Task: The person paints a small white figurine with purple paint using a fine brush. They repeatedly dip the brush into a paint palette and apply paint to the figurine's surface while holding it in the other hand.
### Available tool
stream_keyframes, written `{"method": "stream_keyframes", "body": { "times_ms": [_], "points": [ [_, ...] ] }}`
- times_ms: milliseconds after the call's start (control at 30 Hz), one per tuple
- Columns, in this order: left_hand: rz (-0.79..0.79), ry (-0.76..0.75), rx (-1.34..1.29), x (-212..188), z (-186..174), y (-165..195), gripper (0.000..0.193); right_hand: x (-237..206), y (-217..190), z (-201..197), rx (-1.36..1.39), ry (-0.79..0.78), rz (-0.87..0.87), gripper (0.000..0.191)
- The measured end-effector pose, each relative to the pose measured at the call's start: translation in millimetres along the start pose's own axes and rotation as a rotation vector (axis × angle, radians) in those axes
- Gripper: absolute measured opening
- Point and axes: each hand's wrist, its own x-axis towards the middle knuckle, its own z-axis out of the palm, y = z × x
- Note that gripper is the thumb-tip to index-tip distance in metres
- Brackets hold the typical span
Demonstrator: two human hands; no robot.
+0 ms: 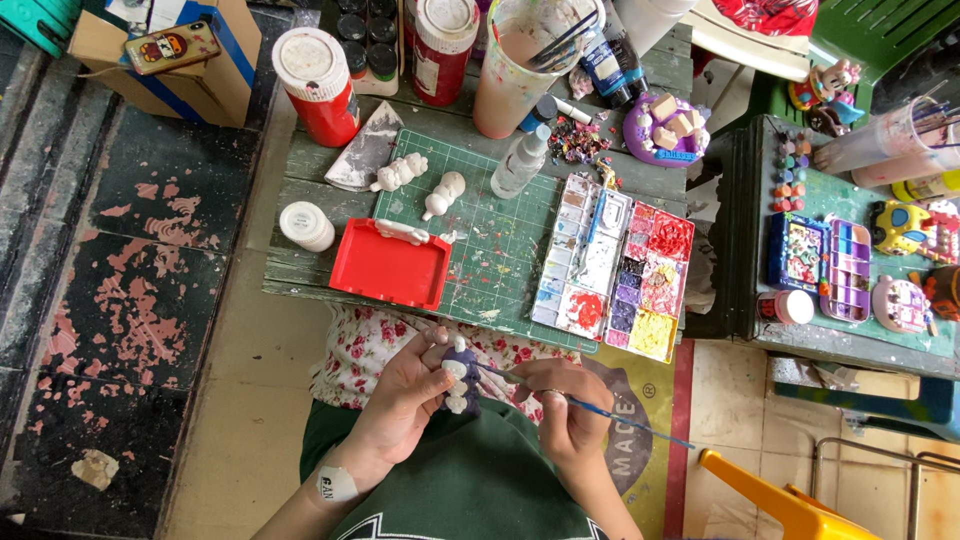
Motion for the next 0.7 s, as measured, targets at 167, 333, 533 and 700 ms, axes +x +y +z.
{"method": "stream_keyframes", "body": {
  "times_ms": [167, 333, 533, 700],
  "points": [
    [-0.016, 0.040, 0.023, 0.3, 0.9, 0.4, 0.043, 6.0, 0.0, 4.1, -0.042, -0.038, -0.062, 0.008],
    [0.000, 0.017, 0.025, 0.7, -2.6, 0.4, 0.042, 6.5, 0.7, 3.3, -0.011, -0.070, -0.093, 0.009],
    [-0.003, 0.036, 0.033, 0.1, -5.2, 0.9, 0.041, 7.3, 0.0, 6.1, 0.020, 0.001, -0.051, 0.011],
    [0.001, 0.034, 0.021, 0.2, -7.0, -0.7, 0.041, 9.7, -0.3, 5.0, -0.035, -0.035, -0.072, 0.011]
  ]
}}
